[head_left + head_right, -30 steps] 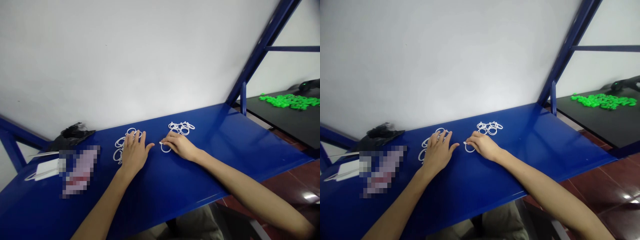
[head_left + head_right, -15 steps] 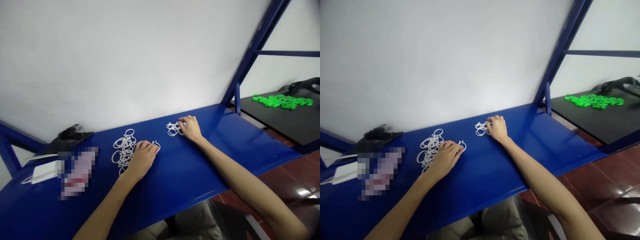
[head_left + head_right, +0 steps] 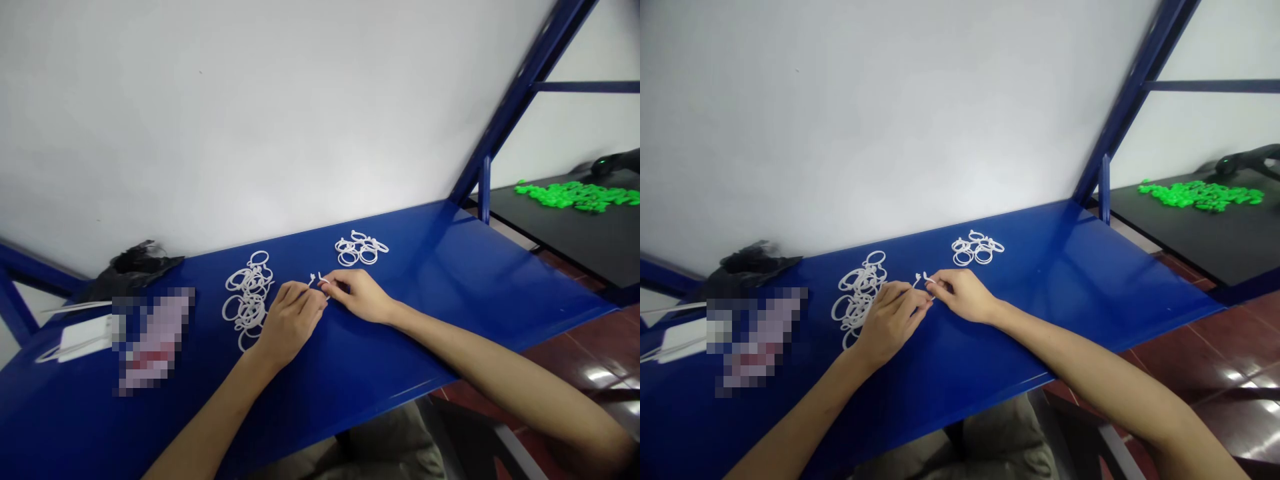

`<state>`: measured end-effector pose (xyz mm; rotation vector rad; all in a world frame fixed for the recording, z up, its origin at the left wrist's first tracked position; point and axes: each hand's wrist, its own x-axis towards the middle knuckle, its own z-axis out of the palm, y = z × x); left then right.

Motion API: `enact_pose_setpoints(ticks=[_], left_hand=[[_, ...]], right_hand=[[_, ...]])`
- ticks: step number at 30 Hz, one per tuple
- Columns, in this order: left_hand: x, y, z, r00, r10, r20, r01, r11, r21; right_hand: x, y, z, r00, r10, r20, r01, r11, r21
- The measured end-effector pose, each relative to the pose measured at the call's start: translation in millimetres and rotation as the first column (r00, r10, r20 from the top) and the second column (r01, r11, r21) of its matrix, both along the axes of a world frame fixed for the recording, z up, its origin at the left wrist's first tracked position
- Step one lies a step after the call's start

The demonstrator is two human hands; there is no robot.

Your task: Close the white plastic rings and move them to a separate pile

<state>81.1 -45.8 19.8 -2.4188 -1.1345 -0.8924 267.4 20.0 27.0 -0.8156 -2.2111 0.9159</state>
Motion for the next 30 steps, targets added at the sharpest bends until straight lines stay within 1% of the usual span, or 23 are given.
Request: enact_pose_setpoints(ticks=[2, 4, 6, 7, 9, 11, 13, 17, 20, 22, 24, 26, 28, 30], left_hand=[[1.5, -0.5, -0.4, 0.997, 0.008, 0.083, -0.006, 1.0, -0.028], [1.4, -0.2, 0.2, 0.968, 0.088, 0.236, -0.069, 0.994, -0.085], [-0.4, 1.3, 1.3, 0.921, 0.179, 0.347, -0.117, 0.975, -0.19], [-1.7, 2.3, 1.8, 0.908, 0.198, 0.368, -0.11, 0.963, -0.245], [-4.3, 4.6, 2.2, 0.911, 0.183, 0.369, -0.054, 0.941, -0.333], [-6.0, 6.0, 1.6, 0.918, 0.158, 0.365, -0.012, 0.928, -0.372], [-6.2, 5.8, 0.3, 0.912, 0.16, 0.378, -0.013, 0.932, -0.362], [-5.5, 3.2, -1.8, 0.9, 0.164, 0.404, -0.023, 0.943, -0.331], [-7.5, 3.3, -1.9, 0.889, 0.21, 0.408, -0.047, 0.926, -0.373], [-10.7, 5.8, -1.5, 0.897, 0.245, 0.368, -0.08, 0.908, -0.411], [-15.2, 10.0, -1.6, 0.921, 0.284, 0.266, -0.156, 0.897, -0.414], [-21.2, 15.1, -2.6, 0.924, 0.365, 0.113, -0.301, 0.878, -0.372], [-28.6, 20.3, -4.5, 0.869, 0.494, -0.028, -0.477, 0.823, -0.309], [-37.4, 25.8, -7.1, 0.791, 0.605, -0.097, -0.606, 0.751, -0.261]], right_hand=[[0.1, 0.2, -1.5, 1.0, -0.001, -0.009, 0.001, 0.999, 0.034], [1.9, 1.7, -1.9, 1.0, 0.028, -0.003, -0.028, 0.995, 0.099], [4.0, 2.7, -2.2, 0.997, 0.072, 0.031, -0.077, 0.981, 0.179], [4.8, 2.7, -2.6, 0.994, 0.091, 0.057, -0.101, 0.97, 0.22], [5.7, 2.0, -3.6, 0.986, 0.118, 0.119, -0.149, 0.943, 0.298], [5.8, 0.6, -4.4, 0.974, 0.134, 0.182, -0.193, 0.911, 0.365], [5.6, -0.9, -4.5, 0.962, 0.139, 0.235, -0.231, 0.874, 0.428], [5.6, -4.4, -2.7, 0.941, 0.112, 0.32, -0.278, 0.796, 0.537], [5.4, -7.0, -2.4, 0.921, 0.097, 0.378, -0.319, 0.744, 0.587], [4.2, -7.0, -3.6, 0.916, 0.088, 0.391, -0.326, 0.73, 0.601], [2.4, -3.6, -5.5, 0.926, 0.069, 0.371, -0.293, 0.749, 0.594], [1.8, 4.7, -7.3, 0.951, 0.009, 0.311, -0.195, 0.796, 0.573], [4.4, 18.4, -8.5, 0.971, -0.104, 0.213, -0.029, 0.838, 0.544], [11.5, 36.1, -8.8, 0.963, -0.249, 0.104, 0.164, 0.846, 0.507]])
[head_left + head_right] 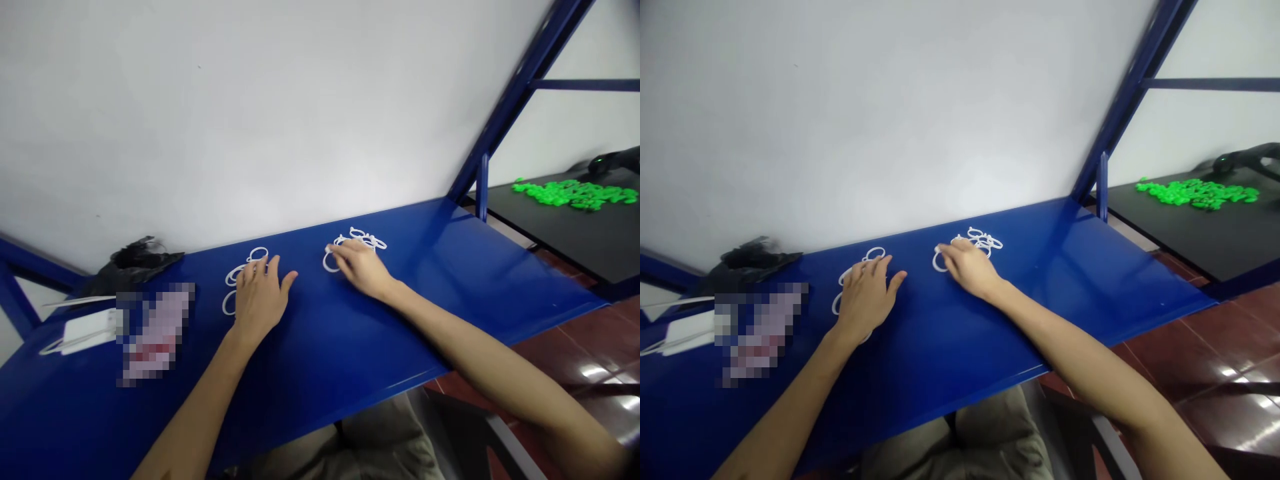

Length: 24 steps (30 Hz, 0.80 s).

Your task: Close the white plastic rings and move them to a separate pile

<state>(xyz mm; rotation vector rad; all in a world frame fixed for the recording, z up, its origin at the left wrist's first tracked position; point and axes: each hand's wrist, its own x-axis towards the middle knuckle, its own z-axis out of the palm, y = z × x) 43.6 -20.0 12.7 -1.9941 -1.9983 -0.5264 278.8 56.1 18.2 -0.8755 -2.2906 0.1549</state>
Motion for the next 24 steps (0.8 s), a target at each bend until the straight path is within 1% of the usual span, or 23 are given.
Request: enact_pose_setpoints(ticks=[2, 4, 6, 8, 10, 12, 15, 18, 22, 24], left_hand=[[-9.6, 6.2, -2.5, 0.999, 0.046, -0.019, -0.046, 0.999, -0.008], [-18.8, 13.0, -4.5, 0.999, 0.034, -0.01, -0.035, 0.999, -0.038], [-26.3, 19.4, -6.1, 0.999, 0.032, 0.007, -0.031, 0.995, -0.09], [-31.4, 24.1, -7.8, 1.0, 0.017, 0.011, -0.016, 0.991, -0.135], [-33.8, 26.3, -9.6, 1.0, -0.01, 0.0, 0.01, 0.99, -0.144], [-33.8, 26.6, -11.2, 0.999, -0.044, -0.031, 0.04, 0.993, -0.113], [-32.1, 25.4, -12.6, 0.989, -0.107, -0.102, 0.102, 0.994, -0.05], [-29.8, 23.4, -12.0, 0.97, -0.189, -0.151, 0.189, 0.982, -0.016], [-22.1, 18.9, -5.9, 0.942, -0.278, -0.189, 0.291, 0.956, 0.041], [-15.2, 15.1, -0.3, 0.928, -0.319, -0.193, 0.34, 0.936, 0.089]], right_hand=[[10.7, 18.5, 0.0, 0.982, -0.167, -0.092, 0.165, 0.986, -0.029], [22.1, 34.4, -0.2, 0.932, -0.331, -0.149, 0.321, 0.943, -0.084], [31.1, 45.4, -1.0, 0.889, -0.427, -0.168, 0.412, 0.904, -0.116], [35.7, 51.2, -2.6, 0.869, -0.47, -0.157, 0.458, 0.882, -0.106], [36.4, 53.2, -4.5, 0.862, -0.491, -0.126, 0.488, 0.871, -0.053], [35.0, 53.4, -6.6, 0.855, -0.51, -0.095, 0.512, 0.859, 0.004], [32.9, 53.2, -8.8, 0.851, -0.519, -0.082, 0.522, 0.853, 0.022], [32.3, 52.7, -8.6, 0.865, -0.491, -0.1, 0.495, 0.869, 0.017], [30.6, 45.1, -2.4, 0.882, -0.453, -0.13, 0.463, 0.884, 0.063], [27.8, 36.0, 3.0, 0.914, -0.379, -0.146, 0.392, 0.917, 0.073]])
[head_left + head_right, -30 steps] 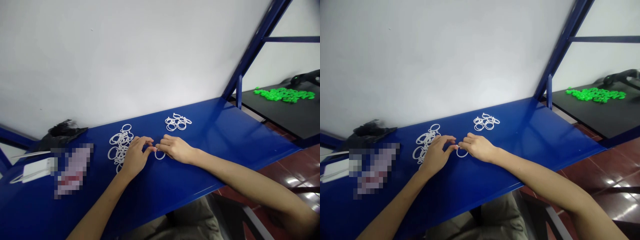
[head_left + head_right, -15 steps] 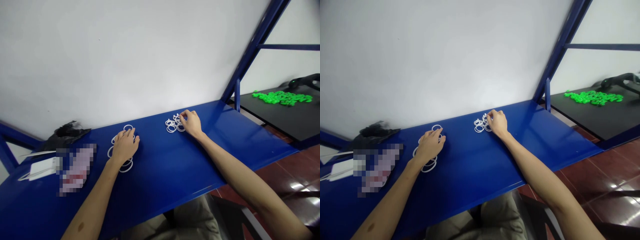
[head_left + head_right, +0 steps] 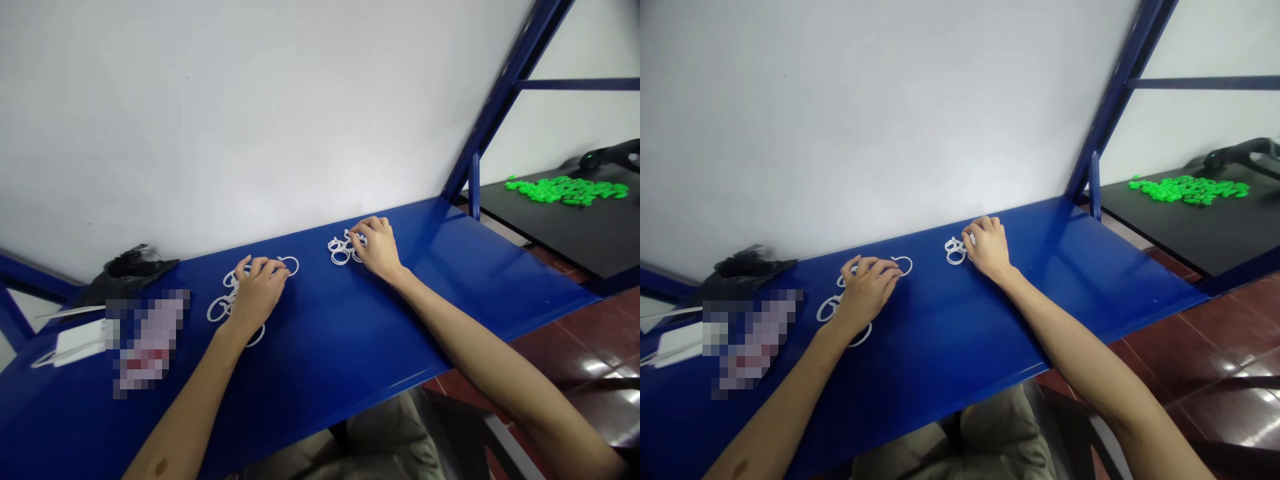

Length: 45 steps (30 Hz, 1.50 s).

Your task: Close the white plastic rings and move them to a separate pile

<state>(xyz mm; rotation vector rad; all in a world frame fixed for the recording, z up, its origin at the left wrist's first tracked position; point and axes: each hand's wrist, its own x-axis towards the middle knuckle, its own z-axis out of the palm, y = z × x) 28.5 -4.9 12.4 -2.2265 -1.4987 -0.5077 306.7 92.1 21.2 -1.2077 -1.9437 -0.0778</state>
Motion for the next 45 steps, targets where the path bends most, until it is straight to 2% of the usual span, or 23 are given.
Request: enact_pose_setpoints(ticks=[2, 3, 5, 7, 10, 12, 15, 17, 19, 23, 30, 33, 35, 37, 38, 40, 42, 45], left_hand=[[8.0, -5.0, 6.2, 0.999, -0.048, 0.021, 0.047, 0.998, 0.046], [11.9, -7.8, 9.1, 0.996, -0.077, 0.033, 0.075, 0.995, 0.062], [19.0, -13.6, 13.8, 0.99, -0.131, 0.048, 0.128, 0.99, 0.062], [24.9, -19.4, 16.8, 0.981, -0.188, 0.045, 0.186, 0.981, 0.056], [32.0, -27.3, 18.3, 0.959, -0.267, 0.099, 0.266, 0.964, 0.019], [35.8, -31.3, 17.5, 0.936, -0.276, 0.219, 0.291, 0.956, -0.039], [38.8, -33.7, 13.7, 0.882, -0.157, 0.445, 0.227, 0.968, -0.108], [38.6, -32.3, 10.6, 0.846, -0.074, 0.528, 0.169, 0.976, -0.134], [37.4, -29.6, 8.4, 0.836, -0.076, 0.543, 0.176, 0.975, -0.135], [36.3, -26.6, 7.3, 0.847, -0.162, 0.506, 0.229, 0.971, -0.072], [40.1, -31.1, 7.2, 0.853, -0.208, 0.478, 0.248, 0.968, -0.022], [36.8, -27.6, 10.7, 0.898, -0.15, 0.413, 0.192, 0.979, -0.062], [30.4, -23.2, 13.2, 0.948, -0.02, 0.317, 0.049, 0.995, -0.084], [20.4, -18.3, 13.5, 0.964, 0.175, 0.201, -0.161, 0.983, -0.083], [14.5, -16.0, 12.3, 0.945, 0.282, 0.166, -0.274, 0.959, -0.071], [2.0, -11.8, 7.7, 0.898, 0.426, 0.105, -0.418, 0.904, -0.089], [-8.9, -8.1, 1.8, 0.879, 0.472, 0.063, -0.458, 0.874, -0.163], [-17.7, -3.8, -4.1, 0.91, 0.407, 0.079, -0.389, 0.904, -0.178]], right_hand=[[-4.6, -12.2, 5.4, 0.986, 0.164, -0.015, -0.164, 0.986, -0.041], [-7.6, -18.9, 7.5, 0.965, 0.262, -0.025, -0.264, 0.961, -0.088], [-14.5, -32.0, 9.8, 0.898, 0.437, -0.049, -0.437, 0.875, -0.21], [-21.6, -42.8, 9.2, 0.847, 0.527, -0.068, -0.52, 0.795, -0.312], [-29.5, -52.9, 5.0, 0.828, 0.555, -0.081, -0.542, 0.754, -0.37], [-32.1, -56.5, 2.2, 0.807, 0.582, -0.099, -0.574, 0.733, -0.366], [-33.0, -60.6, 0.1, 0.746, 0.659, -0.097, -0.648, 0.685, -0.333], [-33.0, -63.5, 0.0, 0.713, 0.7, -0.046, -0.676, 0.668, -0.312], [-32.9, -66.4, 0.4, 0.693, 0.721, 0.02, -0.684, 0.666, -0.297], [-32.8, -70.8, 2.0, 0.666, 0.736, 0.12, -0.69, 0.669, -0.276], [-32.1, -77.2, 5.2, 0.597, 0.772, 0.216, -0.738, 0.635, -0.228], [-33.6, -74.9, 5.4, 0.624, 0.748, 0.226, -0.722, 0.663, -0.2], [-33.9, -67.8, 5.3, 0.691, 0.7, 0.181, -0.679, 0.714, -0.171], [-31.4, -55.5, 4.7, 0.797, 0.597, 0.09, -0.584, 0.8, -0.137], [-28.5, -47.7, 4.0, 0.852, 0.522, 0.035, -0.515, 0.848, -0.124], [-19.8, -30.3, 2.2, 0.945, 0.324, -0.053, -0.328, 0.937, -0.119], [-9.1, -12.9, -0.2, 0.982, 0.166, -0.085, -0.176, 0.978, -0.115], [4.1, 7.3, -4.1, 0.997, -0.002, -0.078, -0.005, 0.996, -0.091]])
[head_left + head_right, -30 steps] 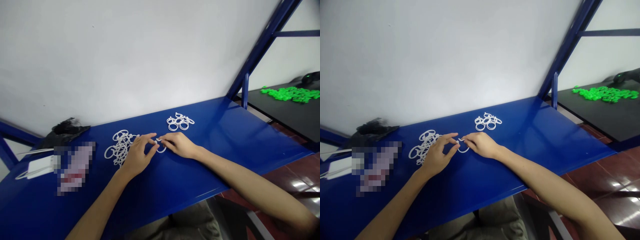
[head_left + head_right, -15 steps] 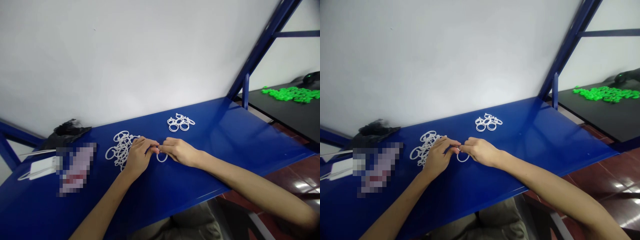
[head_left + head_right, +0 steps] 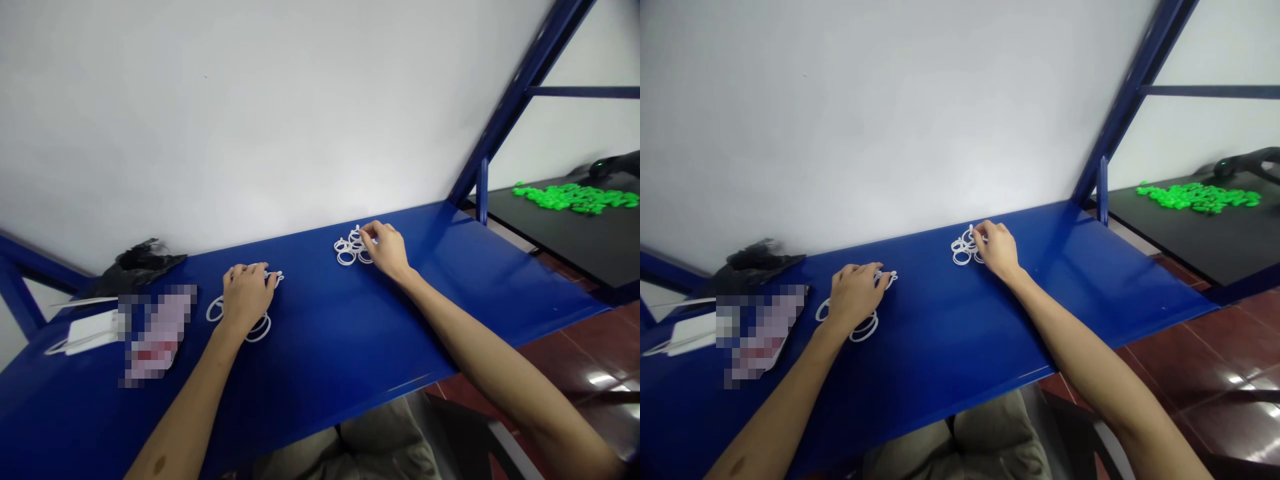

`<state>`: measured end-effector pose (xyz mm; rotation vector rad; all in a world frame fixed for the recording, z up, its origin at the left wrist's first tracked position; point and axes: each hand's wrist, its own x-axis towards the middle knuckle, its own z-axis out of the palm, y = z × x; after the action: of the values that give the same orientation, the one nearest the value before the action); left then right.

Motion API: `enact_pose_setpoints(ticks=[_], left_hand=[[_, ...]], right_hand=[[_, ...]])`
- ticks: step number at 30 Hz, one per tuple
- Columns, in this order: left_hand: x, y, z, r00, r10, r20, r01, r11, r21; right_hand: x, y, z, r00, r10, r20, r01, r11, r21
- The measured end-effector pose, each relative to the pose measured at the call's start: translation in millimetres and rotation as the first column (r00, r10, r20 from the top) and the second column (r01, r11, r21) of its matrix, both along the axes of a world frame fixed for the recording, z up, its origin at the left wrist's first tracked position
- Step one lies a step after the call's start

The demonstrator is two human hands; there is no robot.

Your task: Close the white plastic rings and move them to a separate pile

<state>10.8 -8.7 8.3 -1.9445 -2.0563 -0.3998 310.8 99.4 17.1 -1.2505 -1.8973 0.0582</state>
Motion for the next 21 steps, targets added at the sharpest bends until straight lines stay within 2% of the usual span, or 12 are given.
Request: enact_pose_setpoints(ticks=[3, 5, 9, 14, 16, 18, 20, 21], left_hand=[[1.5, 2.2, -0.4, 0.99, -0.141, 0.029, 0.14, 0.989, 0.042], [6.1, 2.4, 0.9, 0.969, -0.24, 0.054, 0.237, 0.97, 0.05], [17.2, -0.4, 3.9, 0.927, -0.368, 0.073, 0.363, 0.929, 0.073], [30.0, -9.6, 10.6, 0.878, -0.478, 0.013, 0.469, 0.865, 0.177], [36.2, -14.3, 13.9, 0.862, -0.507, 0.004, 0.493, 0.84, 0.226], [42.6, -18.8, 16.4, 0.844, -0.536, 0.01, 0.515, 0.815, 0.265], [48.1, -22.5, 17.3, 0.81, -0.586, 0.019, 0.557, 0.78, 0.285], [50.3, -24.0, 17.1, 0.786, -0.618, 0.022, 0.586, 0.757, 0.289]], right_hand=[[5.1, 10.3, -3.8, 0.992, -0.121, 0.031, 0.121, 0.993, 0.003], [4.9, 12.6, -5.8, 0.986, -0.155, 0.06, 0.156, 0.988, -0.013], [2.4, 12.0, -7.3, 0.983, -0.157, 0.093, 0.16, 0.987, -0.025], [0.4, 5.8, -2.9, 0.988, -0.124, 0.091, 0.12, 0.992, 0.044], [-1.5, -1.7, 2.0, 0.992, -0.084, 0.089, 0.077, 0.994, 0.08], [-5.3, -13.7, 8.6, 0.997, 0.012, 0.072, -0.02, 0.995, 0.101], [-11.3, -29.4, 15.3, 0.978, 0.205, 0.047, -0.207, 0.976, 0.059], [-15.0, -37.7, 17.8, 0.945, 0.326, 0.03, -0.326, 0.945, -0.005]])
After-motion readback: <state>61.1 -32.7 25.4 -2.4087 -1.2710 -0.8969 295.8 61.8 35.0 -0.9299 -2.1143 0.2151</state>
